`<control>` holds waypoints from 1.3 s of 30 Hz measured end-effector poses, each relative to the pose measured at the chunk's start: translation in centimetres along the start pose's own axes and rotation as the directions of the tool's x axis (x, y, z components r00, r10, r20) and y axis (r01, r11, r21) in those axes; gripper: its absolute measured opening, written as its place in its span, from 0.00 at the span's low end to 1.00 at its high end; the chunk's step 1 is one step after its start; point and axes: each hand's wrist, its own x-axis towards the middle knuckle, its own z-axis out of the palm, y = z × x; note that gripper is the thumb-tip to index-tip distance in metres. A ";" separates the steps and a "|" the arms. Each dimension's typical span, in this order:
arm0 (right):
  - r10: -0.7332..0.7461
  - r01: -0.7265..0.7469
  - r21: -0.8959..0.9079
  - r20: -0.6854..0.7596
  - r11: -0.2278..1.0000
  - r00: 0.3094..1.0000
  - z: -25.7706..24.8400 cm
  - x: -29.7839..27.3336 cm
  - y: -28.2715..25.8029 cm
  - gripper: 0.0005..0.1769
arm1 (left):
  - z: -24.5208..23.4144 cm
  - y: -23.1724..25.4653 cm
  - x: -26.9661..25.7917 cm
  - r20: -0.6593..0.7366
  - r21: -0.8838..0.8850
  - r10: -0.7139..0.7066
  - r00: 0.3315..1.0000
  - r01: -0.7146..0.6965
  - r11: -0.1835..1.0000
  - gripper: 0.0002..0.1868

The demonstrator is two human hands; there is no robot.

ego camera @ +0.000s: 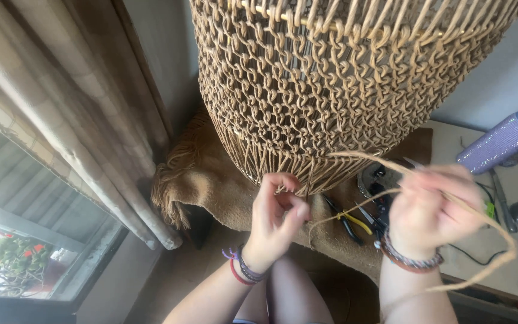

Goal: Weaving a large decorative basket by threading and knotting flexible strands, occasionally using pliers to trim them.

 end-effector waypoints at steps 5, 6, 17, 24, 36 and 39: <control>0.166 -0.195 0.050 0.352 0.980 0.921 2.1 -1.6 0.7 0.15 | 0.0 -0.9 2.3 -0.078 0.076 -0.225 0.971 0.230 0.970 0.12; 0.225 -0.284 0.064 0.458 0.957 0.860 3.5 -1.7 0.9 0.21 | -0.1 -1.6 2.6 -0.107 0.087 -0.201 0.974 0.210 0.974 0.14; 0.033 -0.004 -0.087 0.332 0.996 0.943 1.6 0.0 0.8 0.09 | -2.2 -3.2 4.9 0.382 0.773 0.683 0.623 -0.620 0.135 0.10; 0.027 0.009 -0.077 0.459 0.997 0.888 2.4 2.6 -1.3 0.13 | -2.8 -2.1 5.6 0.512 0.720 0.649 0.563 -0.693 0.034 0.12; 0.078 -0.020 -0.107 0.572 0.994 0.817 5.1 1.5 -1.8 0.10 | -3.5 -2.5 6.5 0.559 0.681 0.629 0.541 -0.732 0.026 0.14; 0.037 -0.015 -0.052 0.463 0.999 0.886 4.0 1.6 -0.8 0.10 | -3.4 -2.2 6.8 0.568 0.662 0.628 0.532 -0.749 0.036 0.16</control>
